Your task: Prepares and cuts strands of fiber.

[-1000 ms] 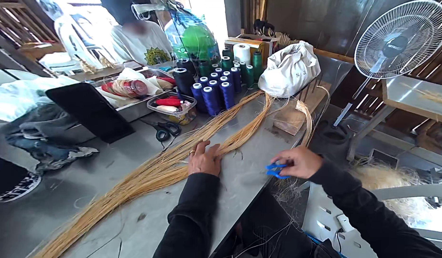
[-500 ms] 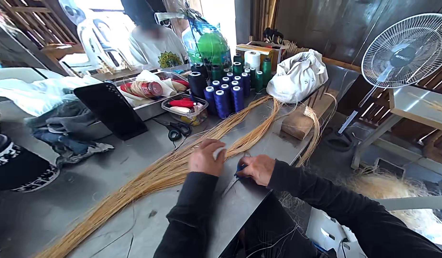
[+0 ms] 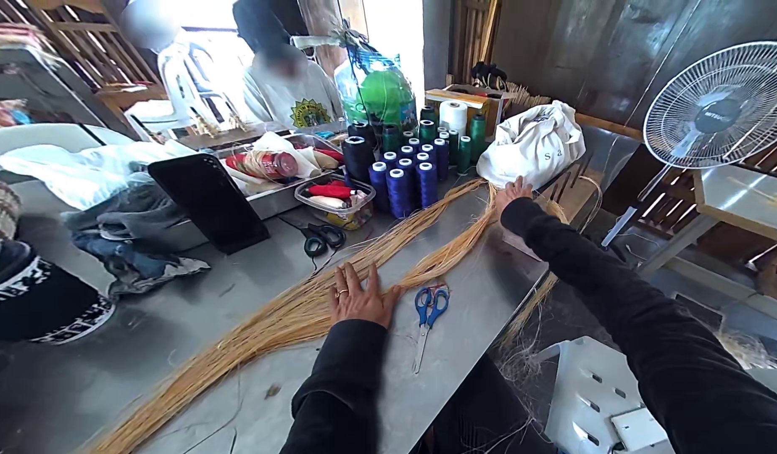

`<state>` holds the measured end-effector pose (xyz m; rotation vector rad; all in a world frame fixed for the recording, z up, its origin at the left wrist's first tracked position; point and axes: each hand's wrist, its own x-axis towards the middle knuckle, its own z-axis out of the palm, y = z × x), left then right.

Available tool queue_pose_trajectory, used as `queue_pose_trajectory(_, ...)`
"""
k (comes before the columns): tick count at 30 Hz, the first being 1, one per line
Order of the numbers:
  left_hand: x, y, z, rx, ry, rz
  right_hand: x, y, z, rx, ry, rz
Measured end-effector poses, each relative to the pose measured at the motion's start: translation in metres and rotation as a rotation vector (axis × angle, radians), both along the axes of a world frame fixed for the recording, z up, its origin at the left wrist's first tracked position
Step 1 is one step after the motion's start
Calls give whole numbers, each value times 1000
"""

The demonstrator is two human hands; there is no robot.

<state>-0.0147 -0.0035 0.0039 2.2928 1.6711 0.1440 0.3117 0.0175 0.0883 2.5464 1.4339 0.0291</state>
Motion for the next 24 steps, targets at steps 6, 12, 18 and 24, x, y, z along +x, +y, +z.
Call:
queue_pose_trajectory(6, 1, 0, 0, 5, 33, 1, 47, 31, -5, 49, 43, -143)
queue_pose_trajectory(12, 0, -1, -4, 26, 36, 0, 63, 39, -1, 54, 37, -142)
queue_pose_trajectory(18, -1, -2, -8, 62, 4, -10, 82, 35, 64, 343, 114, -158)
queue_pose_trajectory(24, -1, -1, -9, 73, -11, -2, 148, 52, 92, 363, 240, -197)
